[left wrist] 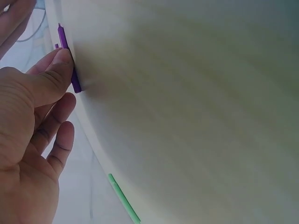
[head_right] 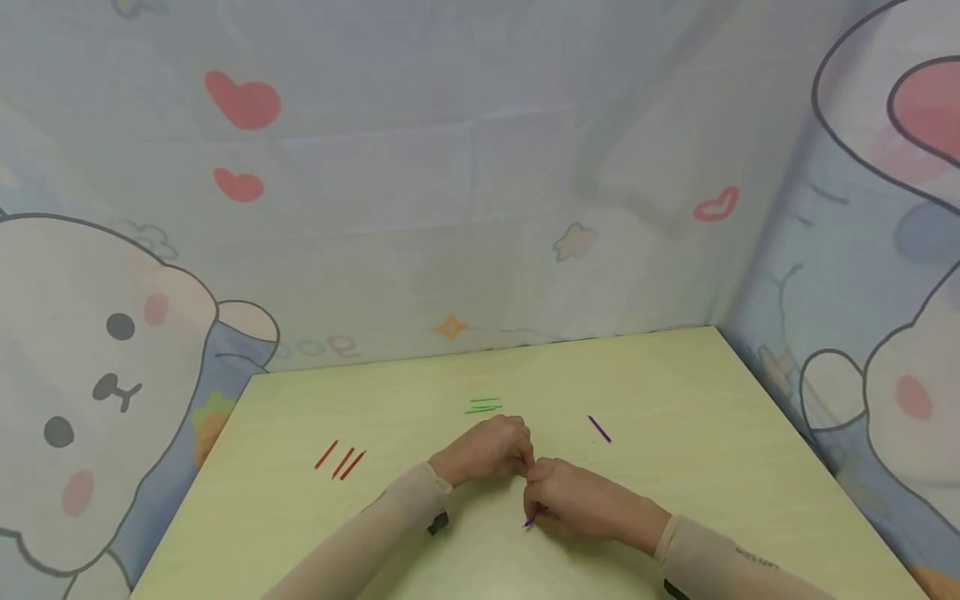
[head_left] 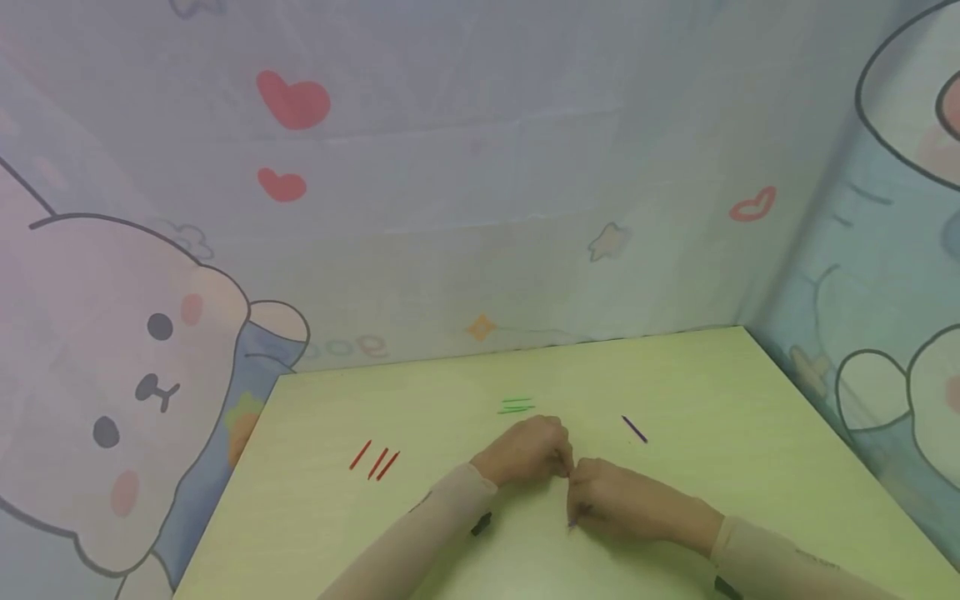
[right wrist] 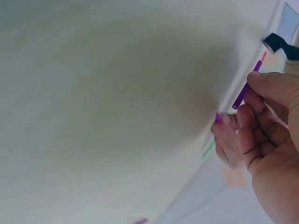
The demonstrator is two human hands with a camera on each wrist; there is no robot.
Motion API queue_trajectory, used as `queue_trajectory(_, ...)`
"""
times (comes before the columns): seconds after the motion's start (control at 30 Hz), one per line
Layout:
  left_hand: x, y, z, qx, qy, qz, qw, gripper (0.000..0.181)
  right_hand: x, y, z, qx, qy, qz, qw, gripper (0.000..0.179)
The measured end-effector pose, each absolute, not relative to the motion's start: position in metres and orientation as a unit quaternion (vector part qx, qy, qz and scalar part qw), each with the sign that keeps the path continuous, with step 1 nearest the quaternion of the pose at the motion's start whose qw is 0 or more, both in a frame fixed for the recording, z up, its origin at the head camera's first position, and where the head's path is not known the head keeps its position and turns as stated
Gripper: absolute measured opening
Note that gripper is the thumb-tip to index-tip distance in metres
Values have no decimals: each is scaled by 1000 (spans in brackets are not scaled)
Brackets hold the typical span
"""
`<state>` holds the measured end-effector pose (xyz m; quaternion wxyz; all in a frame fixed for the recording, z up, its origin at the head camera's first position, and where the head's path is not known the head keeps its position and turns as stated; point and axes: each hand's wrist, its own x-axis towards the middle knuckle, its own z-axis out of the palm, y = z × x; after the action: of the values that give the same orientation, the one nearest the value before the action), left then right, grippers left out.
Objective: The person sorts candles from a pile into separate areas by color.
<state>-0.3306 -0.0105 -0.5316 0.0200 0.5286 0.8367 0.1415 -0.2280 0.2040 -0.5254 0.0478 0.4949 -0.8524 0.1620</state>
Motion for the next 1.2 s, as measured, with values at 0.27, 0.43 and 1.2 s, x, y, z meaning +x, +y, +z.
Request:
queue_trajectory(0.27, -330, -10, -531, 526, 838, 140, 32, 7, -239, 221, -507, 449, -874, 176, 57, 19)
queue_trajectory(0.43, -332, -10, -533, 528, 838, 133, 33, 6, -247, 233, -493, 424, -884, 185, 63, 16)
queue_trajectory(1.2, -333, -11, -535, 534, 835, 129, 16, 7, -287, 284, -476, 258, -937, 221, 85, 13)
